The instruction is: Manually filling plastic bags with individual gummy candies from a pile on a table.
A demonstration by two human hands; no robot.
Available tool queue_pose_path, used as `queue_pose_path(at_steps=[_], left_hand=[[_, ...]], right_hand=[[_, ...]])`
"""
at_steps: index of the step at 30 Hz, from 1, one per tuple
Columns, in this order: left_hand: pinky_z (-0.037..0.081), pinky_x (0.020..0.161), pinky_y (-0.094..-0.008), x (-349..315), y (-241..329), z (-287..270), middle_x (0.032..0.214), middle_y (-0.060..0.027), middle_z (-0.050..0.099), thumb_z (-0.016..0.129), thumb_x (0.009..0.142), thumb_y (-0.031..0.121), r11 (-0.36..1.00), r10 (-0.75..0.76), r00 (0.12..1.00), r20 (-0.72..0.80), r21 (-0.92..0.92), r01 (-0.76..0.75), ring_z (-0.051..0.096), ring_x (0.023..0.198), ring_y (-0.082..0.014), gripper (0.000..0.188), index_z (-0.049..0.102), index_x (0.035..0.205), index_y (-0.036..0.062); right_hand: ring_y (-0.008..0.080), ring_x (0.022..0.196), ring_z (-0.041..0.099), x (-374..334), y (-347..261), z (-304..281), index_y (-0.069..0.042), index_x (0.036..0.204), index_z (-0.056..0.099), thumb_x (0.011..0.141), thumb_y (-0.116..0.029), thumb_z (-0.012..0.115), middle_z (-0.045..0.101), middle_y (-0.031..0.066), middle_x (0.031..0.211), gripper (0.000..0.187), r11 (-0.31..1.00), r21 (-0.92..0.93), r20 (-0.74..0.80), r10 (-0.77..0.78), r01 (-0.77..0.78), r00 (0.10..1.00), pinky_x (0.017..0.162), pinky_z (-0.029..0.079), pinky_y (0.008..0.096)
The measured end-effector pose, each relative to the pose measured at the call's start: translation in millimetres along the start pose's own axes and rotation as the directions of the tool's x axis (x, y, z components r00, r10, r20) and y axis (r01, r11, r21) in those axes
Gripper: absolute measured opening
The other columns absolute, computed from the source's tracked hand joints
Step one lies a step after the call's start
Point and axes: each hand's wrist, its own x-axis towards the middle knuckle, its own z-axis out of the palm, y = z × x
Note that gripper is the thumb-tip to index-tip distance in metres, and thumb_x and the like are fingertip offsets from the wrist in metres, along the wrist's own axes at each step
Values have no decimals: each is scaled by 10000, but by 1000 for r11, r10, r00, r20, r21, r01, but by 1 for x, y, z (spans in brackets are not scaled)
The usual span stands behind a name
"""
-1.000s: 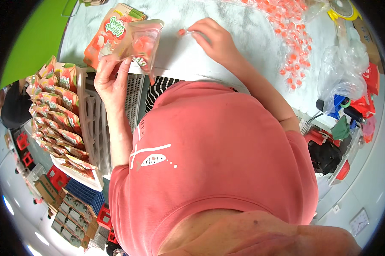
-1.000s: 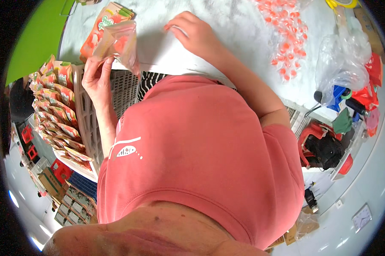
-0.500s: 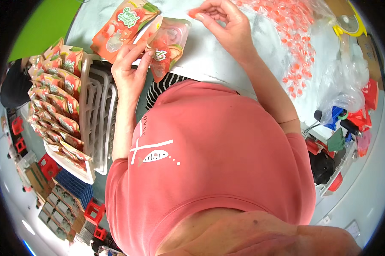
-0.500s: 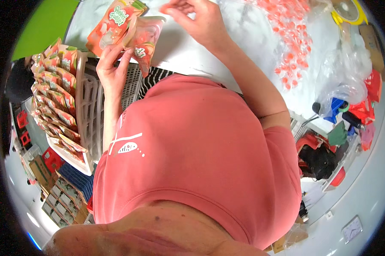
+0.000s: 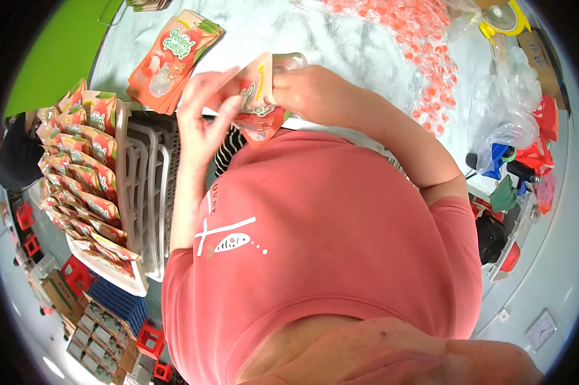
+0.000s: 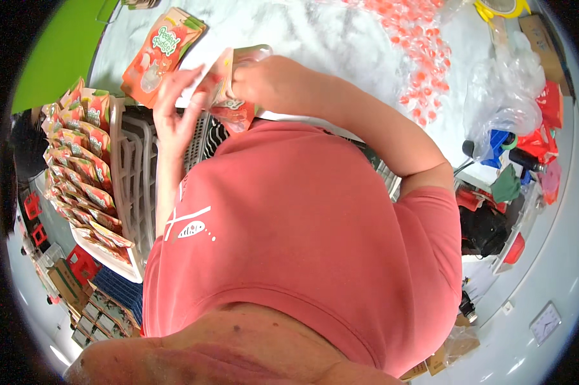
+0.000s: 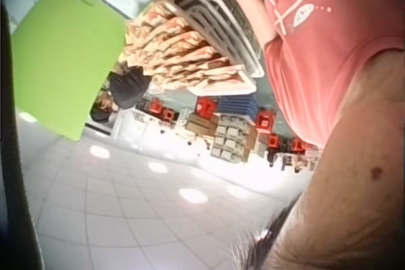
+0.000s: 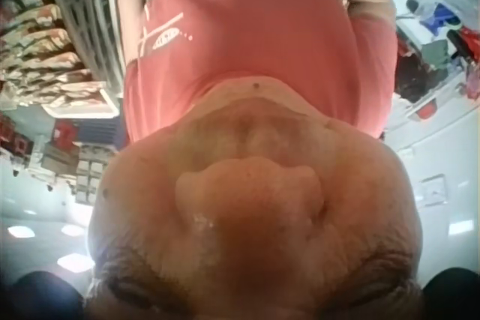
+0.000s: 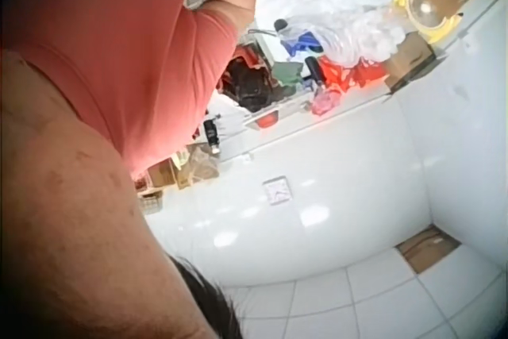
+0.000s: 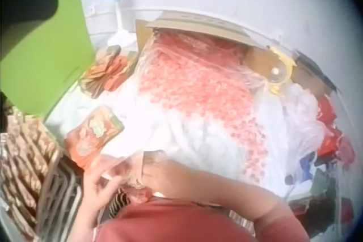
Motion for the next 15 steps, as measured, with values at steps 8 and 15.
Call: queue_pose_path(at_steps=[8,15], left_hand=[[525,884,-272,-3,-22,-3,1014,-48,723,596,1035,181,794,-427,824,373,-281,539,647,960,-103,300,666,1266,4],[513,935,-298,4,25,22,1153,-113,719,572,1029,113,931,-119,916,384,-276,237,650,1064,-157,259,685,1223,-17]], right_hand=[[303,953,628,-3,-24,1,-34,1104,645,895,-100,599,628,104,1060,225,1000,25,-142,12,-8,990,794,531,409],[328,962,651,15,-43,-35,27,1031,633,886,-130,606,655,177,908,215,931,124,703,162,-344,692,839,532,422]])
